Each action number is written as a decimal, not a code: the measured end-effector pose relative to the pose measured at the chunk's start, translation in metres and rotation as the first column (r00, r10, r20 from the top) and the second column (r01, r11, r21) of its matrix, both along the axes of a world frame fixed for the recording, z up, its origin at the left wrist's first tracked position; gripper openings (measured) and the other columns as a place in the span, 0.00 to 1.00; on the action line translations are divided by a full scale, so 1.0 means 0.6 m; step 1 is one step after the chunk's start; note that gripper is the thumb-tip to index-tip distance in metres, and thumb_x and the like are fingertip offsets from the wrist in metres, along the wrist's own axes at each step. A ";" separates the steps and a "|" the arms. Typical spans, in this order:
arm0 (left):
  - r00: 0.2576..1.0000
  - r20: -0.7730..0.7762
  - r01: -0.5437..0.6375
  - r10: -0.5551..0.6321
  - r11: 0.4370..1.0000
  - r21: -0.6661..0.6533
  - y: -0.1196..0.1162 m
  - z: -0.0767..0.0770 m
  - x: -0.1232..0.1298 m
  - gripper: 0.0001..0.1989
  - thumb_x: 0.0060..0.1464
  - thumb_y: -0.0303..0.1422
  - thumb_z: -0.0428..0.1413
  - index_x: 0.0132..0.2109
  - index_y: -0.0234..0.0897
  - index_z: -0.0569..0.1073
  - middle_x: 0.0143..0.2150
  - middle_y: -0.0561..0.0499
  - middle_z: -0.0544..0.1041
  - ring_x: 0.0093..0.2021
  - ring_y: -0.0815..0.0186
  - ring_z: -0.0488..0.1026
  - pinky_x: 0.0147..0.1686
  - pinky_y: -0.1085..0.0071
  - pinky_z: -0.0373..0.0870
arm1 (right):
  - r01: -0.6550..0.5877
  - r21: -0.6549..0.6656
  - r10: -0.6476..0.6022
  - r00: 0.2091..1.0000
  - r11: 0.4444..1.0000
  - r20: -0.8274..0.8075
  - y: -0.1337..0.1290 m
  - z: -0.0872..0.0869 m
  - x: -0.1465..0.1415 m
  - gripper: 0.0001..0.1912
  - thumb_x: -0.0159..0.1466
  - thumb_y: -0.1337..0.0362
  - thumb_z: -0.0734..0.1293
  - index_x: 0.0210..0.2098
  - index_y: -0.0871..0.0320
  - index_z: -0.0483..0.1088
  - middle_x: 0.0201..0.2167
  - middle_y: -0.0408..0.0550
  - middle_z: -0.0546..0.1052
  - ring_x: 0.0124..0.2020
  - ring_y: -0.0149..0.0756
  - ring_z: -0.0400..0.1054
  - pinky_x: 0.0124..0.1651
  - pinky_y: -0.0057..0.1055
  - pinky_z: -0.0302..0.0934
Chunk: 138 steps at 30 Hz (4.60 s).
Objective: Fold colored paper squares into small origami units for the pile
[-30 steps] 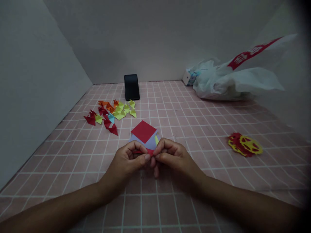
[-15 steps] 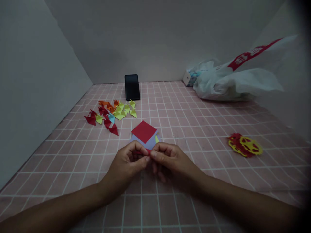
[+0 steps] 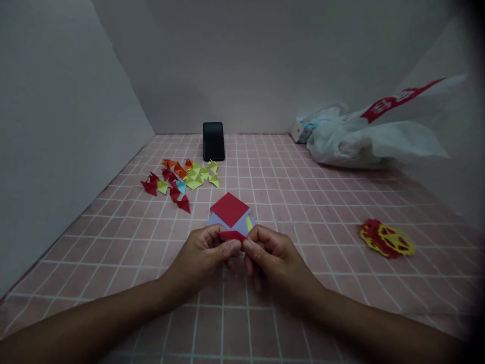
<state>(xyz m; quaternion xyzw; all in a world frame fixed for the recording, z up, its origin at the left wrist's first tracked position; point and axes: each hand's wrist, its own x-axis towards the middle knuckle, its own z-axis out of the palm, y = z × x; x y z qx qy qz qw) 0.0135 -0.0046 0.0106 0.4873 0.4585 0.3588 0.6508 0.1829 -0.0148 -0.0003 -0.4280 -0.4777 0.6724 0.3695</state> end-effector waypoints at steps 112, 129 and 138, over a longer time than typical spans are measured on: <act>0.938 -0.265 0.040 0.222 0.692 0.721 -0.013 -0.008 -0.008 0.05 0.57 0.24 0.57 0.38 0.38 0.70 0.32 0.54 0.74 0.32 0.70 0.73 0.34 0.74 0.71 | -0.009 0.416 -0.023 0.997 0.909 0.072 -0.001 -0.005 0.008 0.04 0.67 0.66 0.65 0.34 0.57 0.70 0.28 0.40 0.72 0.29 0.28 0.65 0.32 0.26 0.59; 0.878 -0.387 0.141 0.282 0.619 0.772 -0.008 -0.005 -0.006 0.05 0.56 0.22 0.55 0.33 0.35 0.70 0.31 0.51 0.74 0.31 0.68 0.71 0.33 0.72 0.68 | -0.025 0.519 -0.061 0.987 0.854 0.148 -0.004 -0.007 0.013 0.11 0.70 0.64 0.59 0.33 0.58 0.69 0.27 0.43 0.70 0.28 0.31 0.65 0.32 0.30 0.60; 0.876 -0.412 0.170 0.252 0.638 0.751 -0.005 -0.007 -0.009 0.04 0.56 0.22 0.54 0.35 0.34 0.71 0.32 0.50 0.75 0.32 0.67 0.72 0.34 0.71 0.68 | -0.050 0.562 -0.083 0.975 0.826 0.208 -0.003 -0.003 0.012 0.08 0.69 0.65 0.61 0.34 0.57 0.68 0.28 0.43 0.71 0.28 0.31 0.65 0.32 0.29 0.59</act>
